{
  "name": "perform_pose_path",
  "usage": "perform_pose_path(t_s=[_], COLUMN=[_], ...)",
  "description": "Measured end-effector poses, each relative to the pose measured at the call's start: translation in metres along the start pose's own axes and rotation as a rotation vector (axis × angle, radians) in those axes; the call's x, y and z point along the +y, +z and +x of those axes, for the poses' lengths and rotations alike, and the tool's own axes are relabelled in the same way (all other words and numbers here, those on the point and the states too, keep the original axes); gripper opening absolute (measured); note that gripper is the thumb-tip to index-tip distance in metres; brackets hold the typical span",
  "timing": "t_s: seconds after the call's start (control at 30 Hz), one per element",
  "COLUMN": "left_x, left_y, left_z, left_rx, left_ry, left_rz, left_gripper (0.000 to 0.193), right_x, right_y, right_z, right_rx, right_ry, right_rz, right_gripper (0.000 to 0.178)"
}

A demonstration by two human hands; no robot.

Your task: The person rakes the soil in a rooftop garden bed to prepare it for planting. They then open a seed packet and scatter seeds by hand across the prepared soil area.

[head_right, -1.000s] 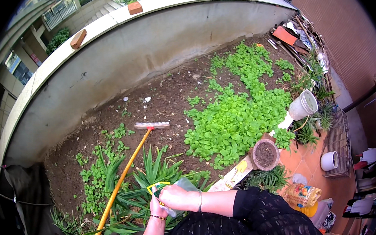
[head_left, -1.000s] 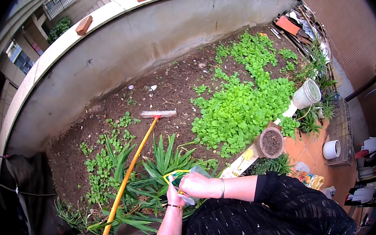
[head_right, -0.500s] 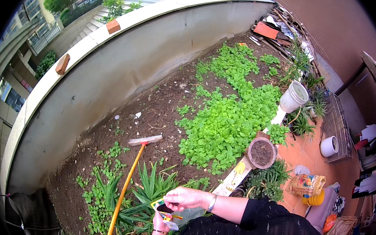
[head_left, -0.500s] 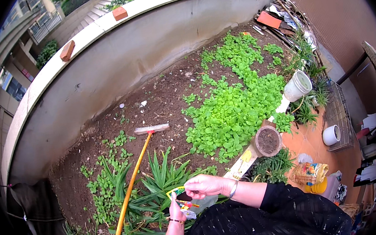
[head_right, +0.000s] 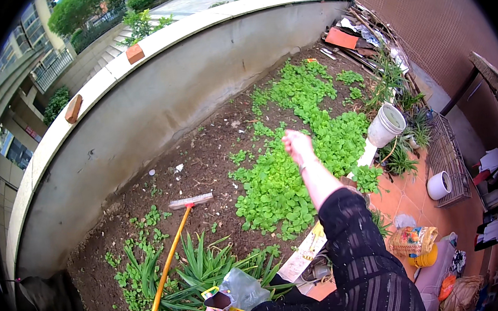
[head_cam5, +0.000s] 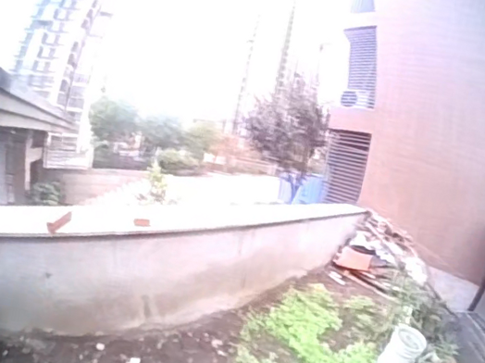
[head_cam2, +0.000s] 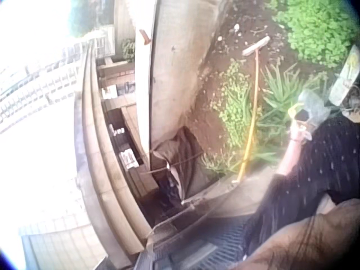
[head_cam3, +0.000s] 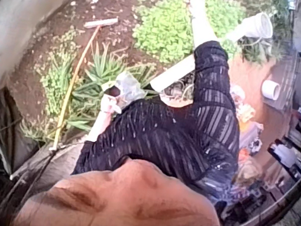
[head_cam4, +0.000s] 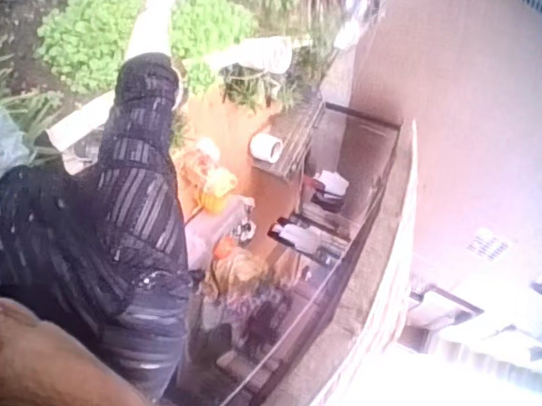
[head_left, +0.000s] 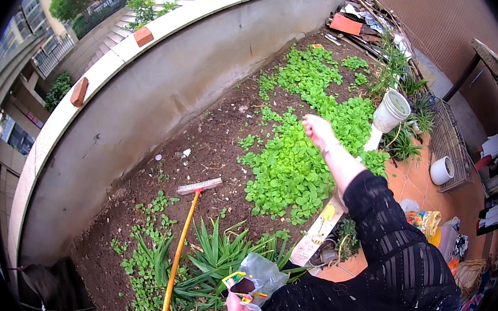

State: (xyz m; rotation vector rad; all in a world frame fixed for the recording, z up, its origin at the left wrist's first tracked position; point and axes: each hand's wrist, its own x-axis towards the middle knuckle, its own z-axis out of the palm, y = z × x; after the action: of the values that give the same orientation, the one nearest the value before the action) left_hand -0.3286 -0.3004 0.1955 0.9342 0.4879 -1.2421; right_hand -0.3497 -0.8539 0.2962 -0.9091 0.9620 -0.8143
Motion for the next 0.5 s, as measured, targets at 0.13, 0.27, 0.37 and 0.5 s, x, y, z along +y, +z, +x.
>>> perform_pose_path(t_s=[0.13,0.27,0.37,0.5], left_x=[0.016,0.019,0.021,0.021], left_y=[0.046,0.07,0.075,0.069], left_z=[-0.017,-0.019,-0.018,-0.014], left_rx=[-0.07,-0.091,-0.106,-0.128], left_ry=[-0.036,-0.067,-0.082,-0.085], left_rz=[0.038,-0.029,-0.013,-0.024], left_gripper=[0.059,0.061,0.061,0.058], right_x=[-0.032,0.035,0.119,0.204], right_y=[-0.011,-0.018,-0.05,-0.085], right_z=[0.053,0.005,-0.053,-0.131], right_rx=[0.138,-0.086,-0.11,-0.07], right_ry=[-0.162,0.087,0.417,0.727], right_rz=[-0.055,-0.072,-0.015,0.119], right_gripper=[0.026,0.03,0.026,0.019])
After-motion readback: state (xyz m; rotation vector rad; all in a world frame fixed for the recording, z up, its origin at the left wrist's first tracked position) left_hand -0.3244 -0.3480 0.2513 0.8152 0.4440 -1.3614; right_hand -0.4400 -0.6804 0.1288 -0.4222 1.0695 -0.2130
